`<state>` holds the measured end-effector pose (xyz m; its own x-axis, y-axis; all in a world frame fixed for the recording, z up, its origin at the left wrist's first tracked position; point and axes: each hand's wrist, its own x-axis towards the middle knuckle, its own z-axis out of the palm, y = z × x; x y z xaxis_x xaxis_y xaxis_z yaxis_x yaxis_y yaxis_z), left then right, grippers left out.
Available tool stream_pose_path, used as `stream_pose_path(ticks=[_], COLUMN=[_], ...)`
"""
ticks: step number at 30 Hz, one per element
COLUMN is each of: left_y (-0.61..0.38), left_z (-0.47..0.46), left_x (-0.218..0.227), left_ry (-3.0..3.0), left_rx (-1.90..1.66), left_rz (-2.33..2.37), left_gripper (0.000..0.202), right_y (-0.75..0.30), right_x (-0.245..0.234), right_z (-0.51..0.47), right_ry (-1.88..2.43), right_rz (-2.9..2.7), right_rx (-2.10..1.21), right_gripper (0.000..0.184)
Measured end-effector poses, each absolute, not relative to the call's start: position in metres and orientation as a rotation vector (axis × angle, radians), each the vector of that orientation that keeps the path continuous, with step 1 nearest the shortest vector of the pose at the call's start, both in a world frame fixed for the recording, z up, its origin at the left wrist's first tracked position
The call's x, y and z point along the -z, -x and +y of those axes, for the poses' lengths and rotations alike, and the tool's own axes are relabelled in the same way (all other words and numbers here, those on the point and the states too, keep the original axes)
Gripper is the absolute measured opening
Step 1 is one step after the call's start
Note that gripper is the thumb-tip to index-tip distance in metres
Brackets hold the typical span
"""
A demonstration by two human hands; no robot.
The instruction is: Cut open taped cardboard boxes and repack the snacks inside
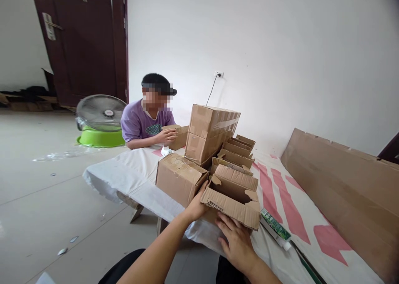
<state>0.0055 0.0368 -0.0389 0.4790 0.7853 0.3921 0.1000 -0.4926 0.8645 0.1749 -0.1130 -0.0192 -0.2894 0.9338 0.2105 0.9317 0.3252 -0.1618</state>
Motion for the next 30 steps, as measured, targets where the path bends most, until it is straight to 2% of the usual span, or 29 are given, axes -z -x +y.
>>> stream_pose_path(ticks=[3,6,13,19,26,30], left_y=[-0.009,-0.011,-0.008,-0.009,-0.009,-0.016], left_z=[0.031,0.026,0.005,-0.008,-0.015,-0.018], left_x=[0.042,0.040,0.020,0.006,0.009,0.022], left_ry=[-1.903,-2.013,-2.309,-2.275,-2.308,-2.365], left_rx=[-1.181,-1.178,-0.788,-0.629,-0.513,-0.513], left_rz=[0.817,0.937,1.455,1.682,1.626,1.309], left_gripper=[0.098,0.087,0.051,0.039,0.030,0.022], right_y=[-0.175,-0.174,-0.176,-0.175,-0.187,-0.192], right_x=[0.020,0.022,0.027,0.033,0.043,0.038], right_z=[-0.107,-0.104,-0.095,-0.090,-0.104,-0.096], right_ry=[1.695,1.699,1.678,1.686,1.546,1.530], right_rz=[-2.319,-2.302,-2.310,-2.295,-2.341,-2.358], right_rx=[-0.008,-0.009,0.065,0.101,0.153,0.173], right_gripper=[0.053,0.054,0.052,0.053,0.041,0.050])
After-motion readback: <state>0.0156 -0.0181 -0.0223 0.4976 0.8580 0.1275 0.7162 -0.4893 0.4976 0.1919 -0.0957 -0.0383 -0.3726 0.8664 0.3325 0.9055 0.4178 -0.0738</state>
